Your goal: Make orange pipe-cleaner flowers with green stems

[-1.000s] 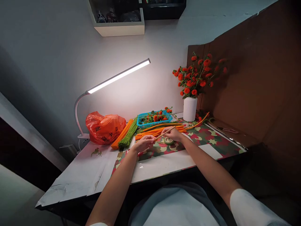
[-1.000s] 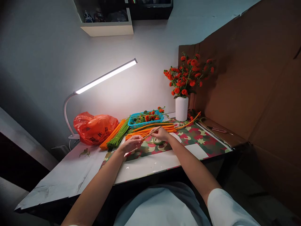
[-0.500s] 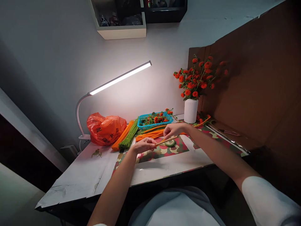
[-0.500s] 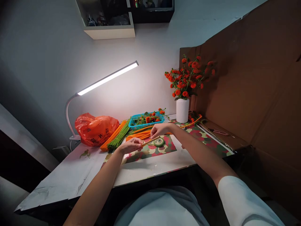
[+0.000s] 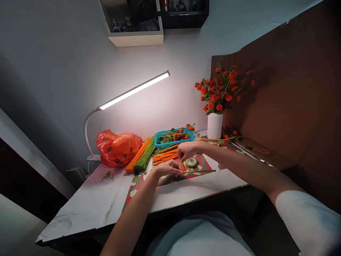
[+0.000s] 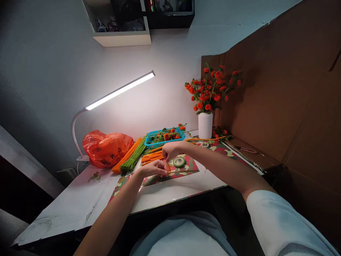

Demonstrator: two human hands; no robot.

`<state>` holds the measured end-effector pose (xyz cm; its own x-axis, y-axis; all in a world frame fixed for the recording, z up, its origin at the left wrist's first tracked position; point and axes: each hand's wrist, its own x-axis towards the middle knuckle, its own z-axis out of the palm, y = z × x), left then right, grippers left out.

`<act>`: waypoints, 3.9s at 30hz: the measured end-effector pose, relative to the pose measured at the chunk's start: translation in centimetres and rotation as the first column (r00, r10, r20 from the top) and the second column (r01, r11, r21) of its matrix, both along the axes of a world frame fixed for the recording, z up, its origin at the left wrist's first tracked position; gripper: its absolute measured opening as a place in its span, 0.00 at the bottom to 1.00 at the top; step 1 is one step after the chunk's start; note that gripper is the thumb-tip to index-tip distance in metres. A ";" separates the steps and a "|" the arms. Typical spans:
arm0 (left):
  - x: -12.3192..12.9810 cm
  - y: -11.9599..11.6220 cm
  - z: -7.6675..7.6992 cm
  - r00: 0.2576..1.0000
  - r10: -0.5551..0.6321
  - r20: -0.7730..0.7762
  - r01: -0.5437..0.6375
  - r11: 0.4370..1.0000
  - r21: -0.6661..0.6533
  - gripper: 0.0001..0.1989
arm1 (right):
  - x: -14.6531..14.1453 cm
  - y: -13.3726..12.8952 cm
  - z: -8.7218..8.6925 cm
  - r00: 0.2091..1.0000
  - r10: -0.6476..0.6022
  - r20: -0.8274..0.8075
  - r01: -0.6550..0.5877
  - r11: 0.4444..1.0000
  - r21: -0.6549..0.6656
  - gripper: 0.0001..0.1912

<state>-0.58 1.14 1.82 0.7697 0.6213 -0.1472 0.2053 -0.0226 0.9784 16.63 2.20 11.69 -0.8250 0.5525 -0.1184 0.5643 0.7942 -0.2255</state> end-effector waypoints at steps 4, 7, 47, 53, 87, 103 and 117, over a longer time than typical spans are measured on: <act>0.3 0.0 -0.5 0.994 0.113 0.009 -0.113 0.992 0.050 0.08 | -2.1 -2.7 -0.3 0.998 -0.023 0.064 0.003 0.956 0.292 0.09; 0.2 0.1 -1.2 0.979 0.199 0.042 -0.202 0.977 0.070 0.08 | -2.4 -3.7 -0.8 0.997 0.004 0.071 -0.029 0.930 0.367 0.07; -0.1 -1.2 -0.3 0.999 0.032 0.035 -0.031 0.999 -0.012 0.14 | 2.7 -1.8 -3.3 0.971 0.108 -0.212 -0.074 0.984 0.162 0.05; 0.2 -1.4 -0.6 0.990 0.127 0.061 -0.129 0.991 0.039 0.16 | 2.2 -3.5 -4.0 0.973 0.213 -0.090 -0.128 0.819 0.559 0.09; 1.0 -3.5 0.4 0.895 0.214 0.391 -0.188 0.977 -0.104 0.14 | 5.7 0.7 -4.0 0.877 -0.273 -0.395 -0.042 0.776 -0.630 0.19; 0.7 -2.6 -0.6 0.993 0.119 -0.007 -0.119 0.993 -0.017 0.17 | 3.2 -1.2 -4.4 0.968 0.118 -0.220 -0.063 0.968 0.244 0.05; 2.2 -2.2 -1.7 0.851 0.378 0.364 -0.355 0.926 -0.131 0.19 | 3.6 -2.6 -7.9 0.935 0.133 -0.329 0.197 0.579 0.792 0.17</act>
